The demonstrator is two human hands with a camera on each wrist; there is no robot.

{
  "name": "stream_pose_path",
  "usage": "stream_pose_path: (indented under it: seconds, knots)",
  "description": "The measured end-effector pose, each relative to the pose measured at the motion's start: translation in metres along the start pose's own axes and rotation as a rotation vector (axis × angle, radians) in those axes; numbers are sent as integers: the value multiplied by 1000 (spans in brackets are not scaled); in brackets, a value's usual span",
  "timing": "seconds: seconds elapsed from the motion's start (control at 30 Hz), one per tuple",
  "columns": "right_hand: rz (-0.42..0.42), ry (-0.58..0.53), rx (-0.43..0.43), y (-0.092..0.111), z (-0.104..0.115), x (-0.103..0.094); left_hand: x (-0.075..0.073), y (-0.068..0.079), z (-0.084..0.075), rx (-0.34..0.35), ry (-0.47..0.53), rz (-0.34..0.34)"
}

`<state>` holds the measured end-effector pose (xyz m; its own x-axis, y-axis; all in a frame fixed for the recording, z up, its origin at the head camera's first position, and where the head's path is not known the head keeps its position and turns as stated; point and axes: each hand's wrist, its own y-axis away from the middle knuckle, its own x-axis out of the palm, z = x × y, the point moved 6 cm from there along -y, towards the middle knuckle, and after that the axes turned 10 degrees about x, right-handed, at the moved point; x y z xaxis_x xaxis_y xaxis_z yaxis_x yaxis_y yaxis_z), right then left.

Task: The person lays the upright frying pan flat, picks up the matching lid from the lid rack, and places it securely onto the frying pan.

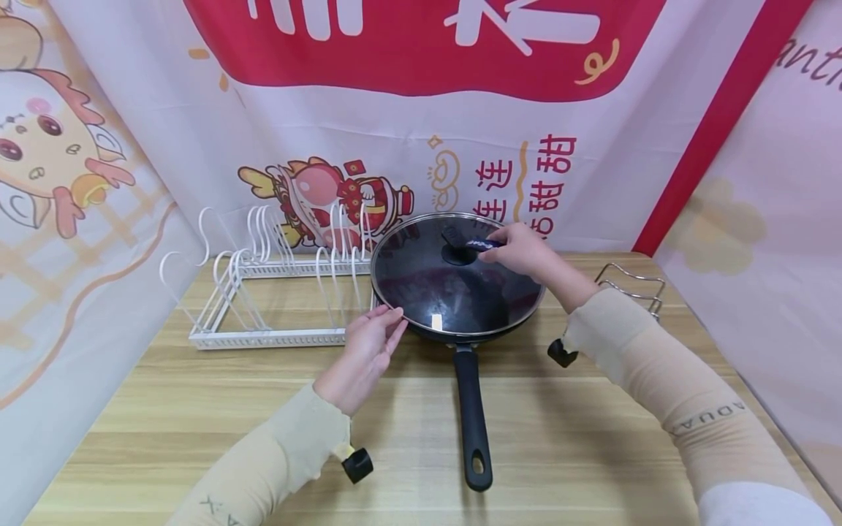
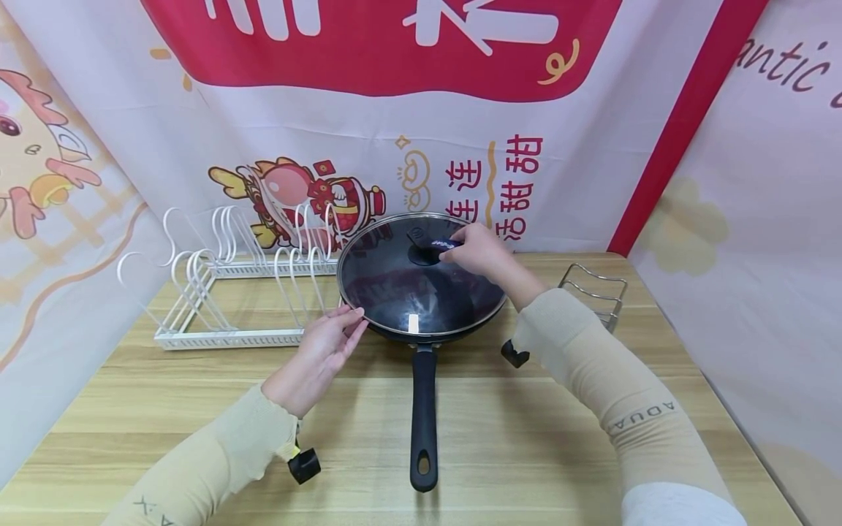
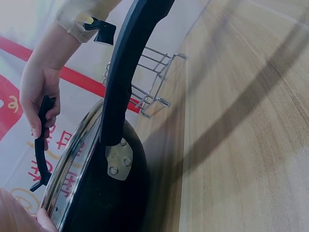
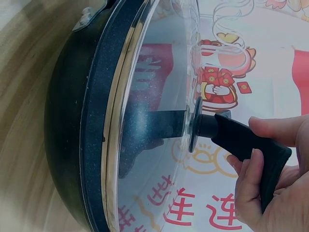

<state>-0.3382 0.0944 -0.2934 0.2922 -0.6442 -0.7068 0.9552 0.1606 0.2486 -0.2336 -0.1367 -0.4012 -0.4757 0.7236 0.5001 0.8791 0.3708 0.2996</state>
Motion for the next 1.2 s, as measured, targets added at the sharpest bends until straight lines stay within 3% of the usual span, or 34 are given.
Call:
stream_pose_path:
  seconds: [0.37, 1.2]
  knots:
    - [-16, -27, -35, 2, 2, 5, -4, -1, 2, 13, -13, -5]
    - [-27, -39, -13, 0, -1, 12, -7, -4, 4, 40, -33, -33]
